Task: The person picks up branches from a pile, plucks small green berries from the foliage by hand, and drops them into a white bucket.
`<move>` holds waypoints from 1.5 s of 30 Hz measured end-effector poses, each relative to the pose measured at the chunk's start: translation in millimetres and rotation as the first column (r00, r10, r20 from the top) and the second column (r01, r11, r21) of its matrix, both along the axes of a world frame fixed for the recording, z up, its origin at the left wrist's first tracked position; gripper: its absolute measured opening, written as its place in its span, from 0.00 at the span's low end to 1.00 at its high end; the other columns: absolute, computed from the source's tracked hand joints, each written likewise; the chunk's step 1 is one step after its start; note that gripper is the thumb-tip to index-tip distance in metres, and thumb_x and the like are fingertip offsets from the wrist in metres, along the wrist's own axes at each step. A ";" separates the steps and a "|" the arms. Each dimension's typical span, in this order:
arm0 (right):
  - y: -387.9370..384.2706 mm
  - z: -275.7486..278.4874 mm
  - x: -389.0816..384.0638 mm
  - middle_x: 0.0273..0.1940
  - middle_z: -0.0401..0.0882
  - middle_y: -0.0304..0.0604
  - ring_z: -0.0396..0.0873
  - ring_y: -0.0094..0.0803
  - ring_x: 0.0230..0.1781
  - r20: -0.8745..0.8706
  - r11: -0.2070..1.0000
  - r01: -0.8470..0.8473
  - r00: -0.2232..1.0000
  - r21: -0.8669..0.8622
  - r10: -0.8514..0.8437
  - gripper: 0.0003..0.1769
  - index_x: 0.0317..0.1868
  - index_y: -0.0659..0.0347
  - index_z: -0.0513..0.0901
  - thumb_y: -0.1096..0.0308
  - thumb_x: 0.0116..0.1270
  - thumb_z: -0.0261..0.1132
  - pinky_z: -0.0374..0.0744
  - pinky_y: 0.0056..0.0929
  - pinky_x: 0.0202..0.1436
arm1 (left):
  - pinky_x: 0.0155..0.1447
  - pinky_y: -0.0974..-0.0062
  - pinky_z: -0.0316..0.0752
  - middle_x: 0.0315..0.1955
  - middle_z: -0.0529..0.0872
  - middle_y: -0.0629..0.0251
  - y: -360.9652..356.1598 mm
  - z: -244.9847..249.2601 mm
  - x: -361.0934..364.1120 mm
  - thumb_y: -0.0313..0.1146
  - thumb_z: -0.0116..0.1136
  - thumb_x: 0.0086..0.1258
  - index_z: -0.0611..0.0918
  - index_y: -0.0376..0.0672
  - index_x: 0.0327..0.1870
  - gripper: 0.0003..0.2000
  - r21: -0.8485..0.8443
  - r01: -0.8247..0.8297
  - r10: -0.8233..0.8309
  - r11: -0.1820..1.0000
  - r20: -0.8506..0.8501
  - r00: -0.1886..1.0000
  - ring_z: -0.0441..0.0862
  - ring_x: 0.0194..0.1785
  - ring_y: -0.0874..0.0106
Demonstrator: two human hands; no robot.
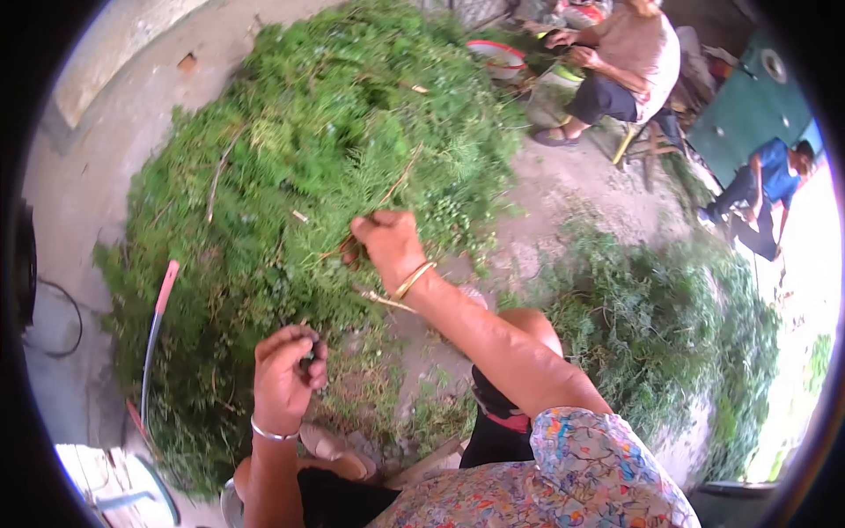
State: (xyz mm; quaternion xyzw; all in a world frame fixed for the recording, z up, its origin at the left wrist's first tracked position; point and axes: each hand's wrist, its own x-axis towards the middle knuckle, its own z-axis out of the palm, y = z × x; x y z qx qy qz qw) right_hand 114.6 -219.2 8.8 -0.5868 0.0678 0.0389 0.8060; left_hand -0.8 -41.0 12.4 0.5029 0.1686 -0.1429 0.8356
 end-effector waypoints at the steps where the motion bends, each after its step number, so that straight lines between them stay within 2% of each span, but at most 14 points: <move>1: -1.9 -3.4 0.3 0.26 0.79 0.50 0.75 0.32 0.20 -0.017 0.999 -0.034 0.999 0.036 0.035 0.12 0.30 0.74 0.78 0.70 0.64 0.59 0.74 0.33 0.24 | 0.19 0.82 0.62 0.23 0.77 0.58 -3.1 0.4 3.2 0.33 0.52 0.64 0.76 0.36 0.30 0.08 -0.003 0.018 -0.018 1.000 0.013 1.000 0.70 0.20 0.75; 4: 0.3 -8.4 -2.8 0.22 0.79 0.48 0.77 0.32 0.20 0.007 0.998 -0.031 0.999 -0.049 0.031 0.11 0.30 0.74 0.77 0.72 0.64 0.58 0.75 0.32 0.23 | 0.20 0.82 0.65 0.25 0.79 0.55 1.2 -6.6 -0.6 0.36 0.53 0.67 0.74 0.38 0.28 0.11 -0.163 0.067 -0.057 0.984 0.068 0.996 0.73 0.23 0.73; 6: 4.2 0.5 -8.6 0.25 0.79 0.49 0.78 0.33 0.23 -0.085 0.988 -0.112 0.989 0.102 0.121 0.11 0.33 0.74 0.76 0.70 0.65 0.57 0.76 0.32 0.24 | 0.20 0.82 0.65 0.25 0.79 0.55 -2.6 -4.8 0.8 0.35 0.54 0.66 0.75 0.39 0.28 0.10 -0.134 0.077 -0.070 0.988 0.056 0.996 0.74 0.23 0.73; 8: 9.3 -6.1 -10.3 0.26 0.78 0.50 0.78 0.34 0.24 -0.068 0.978 -0.148 0.985 0.149 0.159 0.10 0.32 0.74 0.76 0.71 0.65 0.58 0.76 0.32 0.23 | 0.20 0.82 0.64 0.24 0.80 0.56 -6.5 -5.4 4.0 0.32 0.58 0.64 0.75 0.38 0.28 0.08 -0.127 0.086 -0.079 0.988 0.063 0.995 0.73 0.22 0.75; 12: 15.5 -2.4 -17.9 0.28 0.79 0.48 0.77 0.31 0.23 -0.105 0.957 -0.253 0.958 0.139 0.268 0.10 0.34 0.71 0.76 0.70 0.68 0.56 0.78 0.29 0.26 | 0.20 0.81 0.63 0.25 0.80 0.57 -10.7 -15.3 8.5 0.28 0.61 0.61 0.75 0.38 0.28 0.07 -0.127 0.002 0.006 0.992 0.061 0.998 0.74 0.22 0.76; 16: 21.1 -4.3 -22.4 0.27 0.78 0.50 0.78 0.32 0.24 -0.072 0.963 -0.256 0.962 0.090 0.262 0.10 0.32 0.73 0.75 0.72 0.66 0.57 0.77 0.29 0.24 | 0.23 0.81 0.66 0.26 0.81 0.58 -12.2 -26.4 10.8 0.26 0.63 0.60 0.74 0.40 0.26 0.08 -0.184 -0.120 0.130 0.975 0.039 0.991 0.75 0.23 0.75; 18: 22.5 -2.8 -24.1 0.27 0.79 0.50 0.78 0.31 0.24 -0.052 0.960 -0.274 0.959 0.063 0.277 0.10 0.32 0.73 0.76 0.72 0.66 0.57 0.77 0.28 0.25 | 0.24 0.80 0.68 0.27 0.81 0.59 -16.7 -28.2 11.4 0.32 0.62 0.62 0.77 0.38 0.31 0.08 -0.149 -0.204 0.215 0.968 0.063 0.975 0.75 0.24 0.73; 25: 28.7 -10.6 -32.8 0.29 0.81 0.49 0.80 0.30 0.24 -0.012 0.940 -0.340 0.940 0.002 0.340 0.06 0.32 0.73 0.76 0.75 0.63 0.60 0.78 0.24 0.28 | 0.27 0.77 0.71 0.33 0.81 0.62 -15.2 -26.8 14.1 0.43 0.59 0.65 0.80 0.36 0.45 0.17 -0.206 -0.149 0.163 0.967 0.051 0.985 0.76 0.26 0.71; 29: 28.0 -10.7 -32.9 0.27 0.81 0.46 0.78 0.26 0.24 -0.029 0.935 -0.355 0.935 -0.002 0.355 0.06 0.31 0.72 0.77 0.76 0.61 0.62 0.76 0.23 0.28 | 0.27 0.75 0.70 0.32 0.81 0.63 -9.4 -26.2 14.5 0.38 0.60 0.64 0.82 0.36 0.41 0.13 -0.180 -0.105 0.095 0.978 -0.063 0.994 0.76 0.26 0.70; 30: 27.8 -12.3 -32.8 0.27 0.80 0.44 0.75 0.23 0.24 -0.005 0.936 -0.345 0.938 -0.074 0.346 0.05 0.30 0.72 0.78 0.76 0.61 0.62 0.74 0.22 0.27 | 0.26 0.75 0.69 0.30 0.81 0.64 -9.7 -25.1 14.4 0.36 0.60 0.63 0.82 0.36 0.40 0.12 -0.192 -0.106 0.091 0.976 -0.085 0.992 0.76 0.26 0.69; 31: 27.8 -13.6 -33.1 0.26 0.79 0.42 0.73 0.21 0.24 0.018 0.932 -0.333 0.941 -0.145 0.339 0.05 0.29 0.71 0.78 0.76 0.60 0.63 0.72 0.21 0.26 | 0.26 0.75 0.69 0.30 0.81 0.64 -10.6 -24.7 14.2 0.36 0.60 0.63 0.82 0.36 0.40 0.12 -0.193 -0.104 0.089 0.976 -0.088 0.992 0.76 0.26 0.69; 34: 28.7 -15.4 -33.6 0.24 0.78 0.38 0.69 0.18 0.24 0.000 0.936 -0.325 0.945 -0.138 0.328 0.06 0.28 0.70 0.79 0.75 0.59 0.64 0.69 0.21 0.25 | 0.25 0.75 0.67 0.28 0.81 0.64 -13.2 -23.9 13.5 0.32 0.60 0.62 0.82 0.35 0.40 0.10 -0.165 -0.108 0.096 0.980 -0.075 0.993 0.77 0.25 0.68; 39: 25.5 -21.2 -29.4 0.23 0.78 0.38 0.69 0.19 0.23 -0.001 0.930 -0.322 0.945 -0.180 0.327 0.06 0.28 0.71 0.79 0.74 0.58 0.64 0.69 0.22 0.25 | 0.23 0.76 0.66 0.28 0.82 0.62 -16.0 -23.7 12.7 0.27 0.59 0.62 0.82 0.35 0.41 0.09 -0.052 -0.098 0.097 0.994 -0.009 0.995 0.77 0.27 0.71; 45: 26.5 -15.2 -32.2 0.23 0.78 0.41 0.72 0.22 0.21 -0.045 0.939 -0.313 0.950 -0.143 0.310 0.06 0.28 0.72 0.79 0.76 0.58 0.63 0.71 0.24 0.23 | 0.23 0.79 0.65 0.27 0.81 0.61 -18.0 -15.0 10.7 0.27 0.58 0.61 0.82 0.34 0.40 0.08 -0.082 -0.068 0.066 0.994 -0.031 0.997 0.76 0.26 0.73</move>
